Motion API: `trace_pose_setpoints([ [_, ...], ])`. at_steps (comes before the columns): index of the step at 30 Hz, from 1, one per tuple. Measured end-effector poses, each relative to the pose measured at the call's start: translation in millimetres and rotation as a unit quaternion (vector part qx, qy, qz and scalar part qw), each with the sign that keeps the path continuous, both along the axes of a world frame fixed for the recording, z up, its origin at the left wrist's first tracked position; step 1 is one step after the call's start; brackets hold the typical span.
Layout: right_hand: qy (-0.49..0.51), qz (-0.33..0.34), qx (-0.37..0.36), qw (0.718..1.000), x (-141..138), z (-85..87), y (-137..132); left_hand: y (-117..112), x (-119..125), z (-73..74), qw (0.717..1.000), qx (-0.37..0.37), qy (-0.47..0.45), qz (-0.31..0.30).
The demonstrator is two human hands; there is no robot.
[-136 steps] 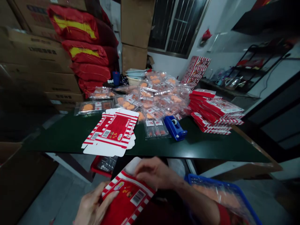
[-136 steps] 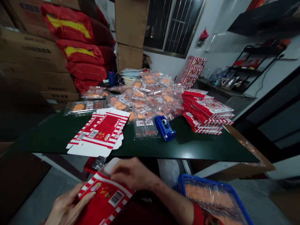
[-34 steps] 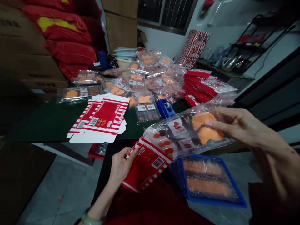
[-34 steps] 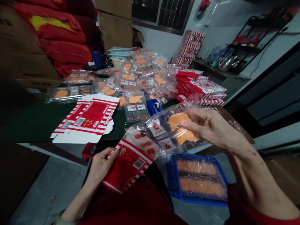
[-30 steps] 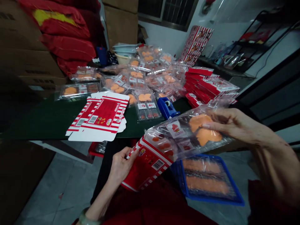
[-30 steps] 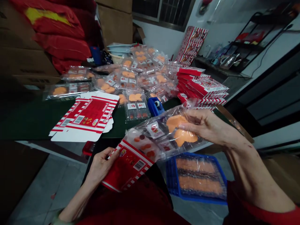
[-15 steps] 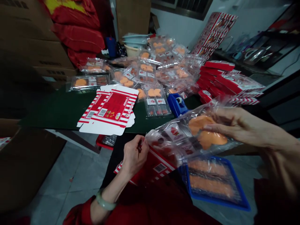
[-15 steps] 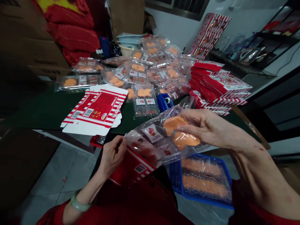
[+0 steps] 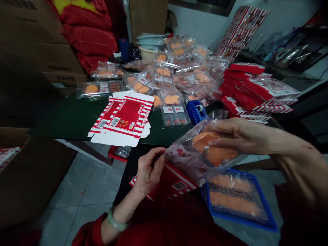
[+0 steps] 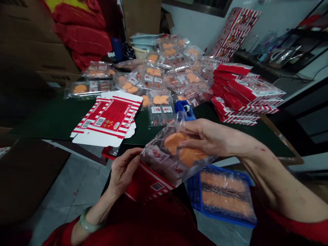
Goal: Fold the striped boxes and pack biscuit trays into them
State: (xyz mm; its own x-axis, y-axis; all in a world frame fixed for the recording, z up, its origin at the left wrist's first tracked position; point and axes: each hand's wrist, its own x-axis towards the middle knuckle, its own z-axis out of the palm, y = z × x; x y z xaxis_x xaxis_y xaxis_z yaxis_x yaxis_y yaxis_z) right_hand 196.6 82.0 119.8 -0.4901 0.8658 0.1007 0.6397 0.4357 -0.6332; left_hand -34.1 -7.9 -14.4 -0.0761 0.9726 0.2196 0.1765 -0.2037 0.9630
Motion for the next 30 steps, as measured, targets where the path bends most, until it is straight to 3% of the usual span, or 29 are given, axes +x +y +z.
trace_pose_setpoints([
  [2,-0.059,0.128,-0.096,0.985,-12,-14.6,-5,1,-5,0.3,0.999,-0.014,-0.023,-0.020],
  [3,-0.076,0.151,-0.112,0.979,-20,-23.7,-10,3,-9,0.7,0.998,-0.029,-0.036,-0.039],
  [7,-0.082,0.074,-0.065,0.992,-52,-62.9,-32,13,-25,2.8,0.981,-0.110,-0.067,-0.142],
  [9,-0.035,0.033,-0.052,0.997,-61,-75.5,-39,17,-29,3.8,0.978,-0.133,-0.098,-0.131],
  [11,0.047,-0.001,0.012,0.999,-63,-78.8,-40,21,-28,4.7,0.978,-0.134,-0.135,-0.085],
  [13,0.104,-0.014,0.143,0.984,-60,-74.4,-38,23,-24,5.1,0.979,-0.119,-0.160,-0.039],
  [15,0.093,0.012,0.262,0.961,-56,-68.0,-35,23,-17,3.5,0.979,-0.102,-0.176,-0.010],
  [18,-0.005,0.055,0.318,0.947,-54,-67.7,-38,19,-9,-4.1,0.977,-0.102,-0.185,-0.005],
  [21,-0.083,0.056,0.305,0.947,-58,-79.1,-46,11,-9,-13.8,0.976,-0.110,-0.190,0.006],
  [24,-0.068,0.064,0.268,0.959,-65,-87.7,-48,5,-14,-18.7,0.977,-0.107,-0.182,0.024],
  [28,-0.070,0.169,0.180,0.966,-71,-88.3,-38,2,-18,-19.5,0.980,-0.093,-0.174,-0.001],
  [30,-0.088,0.188,0.135,0.969,-75,-89.6,-33,2,-17,-19.9,0.978,-0.085,-0.187,-0.019],
])
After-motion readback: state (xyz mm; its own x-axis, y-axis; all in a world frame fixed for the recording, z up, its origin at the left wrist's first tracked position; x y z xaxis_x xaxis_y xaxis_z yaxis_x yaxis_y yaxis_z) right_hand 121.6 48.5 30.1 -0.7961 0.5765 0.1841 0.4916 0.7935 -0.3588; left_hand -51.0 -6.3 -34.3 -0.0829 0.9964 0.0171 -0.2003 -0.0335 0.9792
